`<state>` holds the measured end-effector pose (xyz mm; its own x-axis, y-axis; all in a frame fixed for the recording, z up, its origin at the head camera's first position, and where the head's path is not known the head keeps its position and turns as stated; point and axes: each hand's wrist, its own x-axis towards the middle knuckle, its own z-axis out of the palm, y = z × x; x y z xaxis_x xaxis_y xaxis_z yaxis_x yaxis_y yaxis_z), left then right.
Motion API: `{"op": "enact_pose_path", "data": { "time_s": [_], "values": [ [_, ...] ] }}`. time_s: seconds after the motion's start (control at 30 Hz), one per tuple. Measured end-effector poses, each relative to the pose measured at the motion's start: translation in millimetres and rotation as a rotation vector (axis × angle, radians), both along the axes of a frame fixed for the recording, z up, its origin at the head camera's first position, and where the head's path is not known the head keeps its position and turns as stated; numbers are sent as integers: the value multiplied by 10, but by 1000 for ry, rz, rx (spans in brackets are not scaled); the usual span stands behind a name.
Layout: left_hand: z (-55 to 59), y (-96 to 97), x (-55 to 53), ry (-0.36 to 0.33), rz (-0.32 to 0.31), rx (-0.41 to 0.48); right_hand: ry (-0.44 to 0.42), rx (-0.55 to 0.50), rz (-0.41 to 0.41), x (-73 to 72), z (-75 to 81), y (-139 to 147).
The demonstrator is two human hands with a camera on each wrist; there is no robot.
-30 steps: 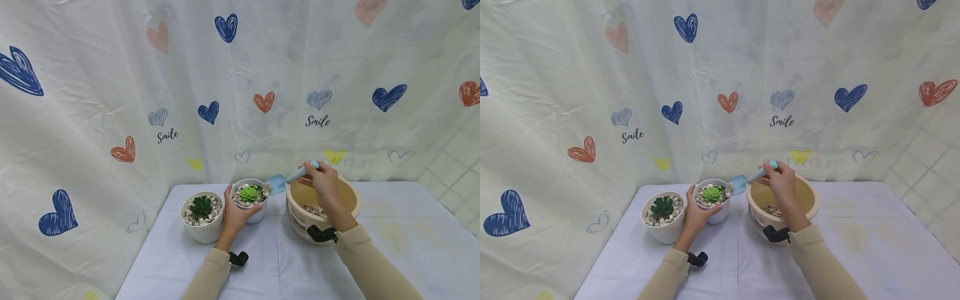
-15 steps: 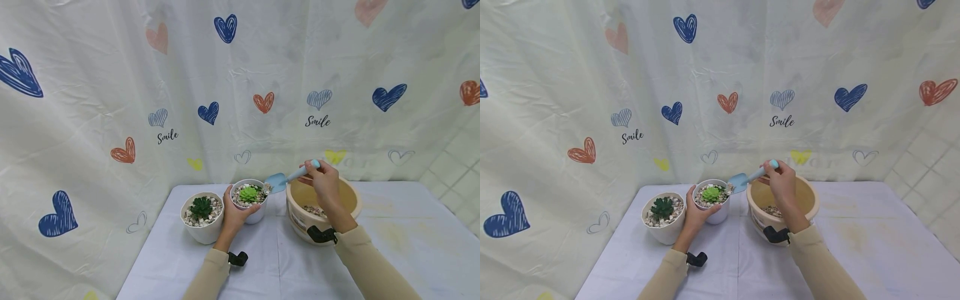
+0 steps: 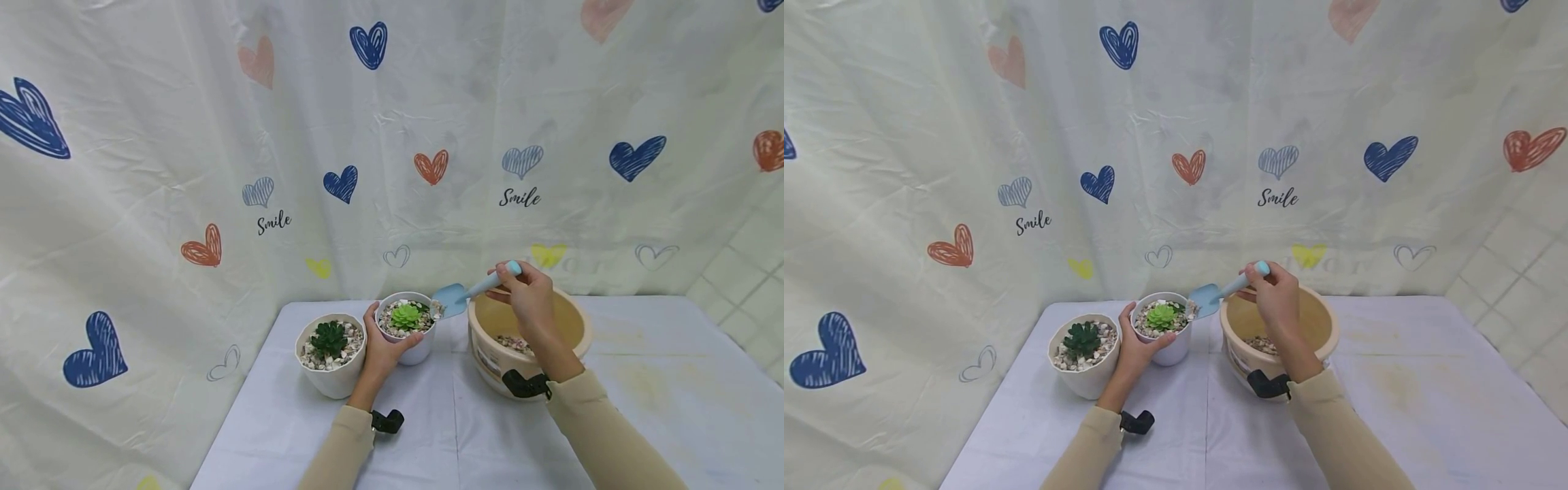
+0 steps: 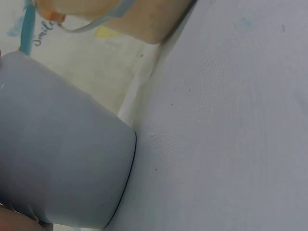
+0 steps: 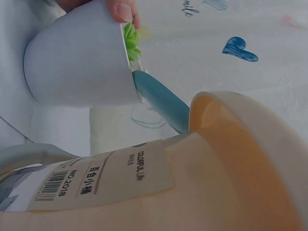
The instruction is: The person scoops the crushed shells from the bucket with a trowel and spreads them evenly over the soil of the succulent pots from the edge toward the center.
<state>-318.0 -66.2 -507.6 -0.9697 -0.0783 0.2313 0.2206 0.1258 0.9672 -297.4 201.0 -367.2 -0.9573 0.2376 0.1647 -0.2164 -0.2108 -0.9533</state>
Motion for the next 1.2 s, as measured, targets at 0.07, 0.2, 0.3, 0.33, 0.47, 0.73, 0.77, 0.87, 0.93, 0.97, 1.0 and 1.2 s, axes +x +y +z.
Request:
{"op": "enact_pose_path", "data": {
  "time_s": [0.07, 0.2, 0.3, 0.33, 0.47, 0.73, 0.77, 0.87, 0.93, 0.97, 1.0, 1.2],
  "values": [
    [5, 0, 2, -1, -4, 1, 8, 4, 15, 5, -4, 1],
    [14, 3, 12, 2, -8, 10, 22, 17, 29, 14, -10, -3],
    [9, 4, 12, 4, -2, 6, 33, 19, 28, 18, -10, -6],
    [6, 4, 12, 1, 1, 2, 36, 21, 26, 19, -9, -8],
    [3, 11, 12, -13, 14, -16, 38, 30, 14, 20, -4, -14],
    [14, 13, 11, -12, 17, -11, 29, 20, -19, 16, 9, -17],
    [8, 10, 6, -8, 14, -10, 29, 21, -24, 16, 9, -17],
    [1, -5, 1, -1, -8, 7, 28, 25, -37, 15, 9, -14],
    [53, -7, 36, -14, -28, 28, 30, 28, -42, 15, 9, -11],
    [60, -11, 42, -20, -37, 35, 31, 28, -43, 15, 9, -9],
    [72, -17, 49, -27, -50, 45, 33, 29, -43, 16, 9, -7],
    [50, -57, 28, -62, -130, 67, 39, 53, -41, 26, 19, 0]
  ]
}}
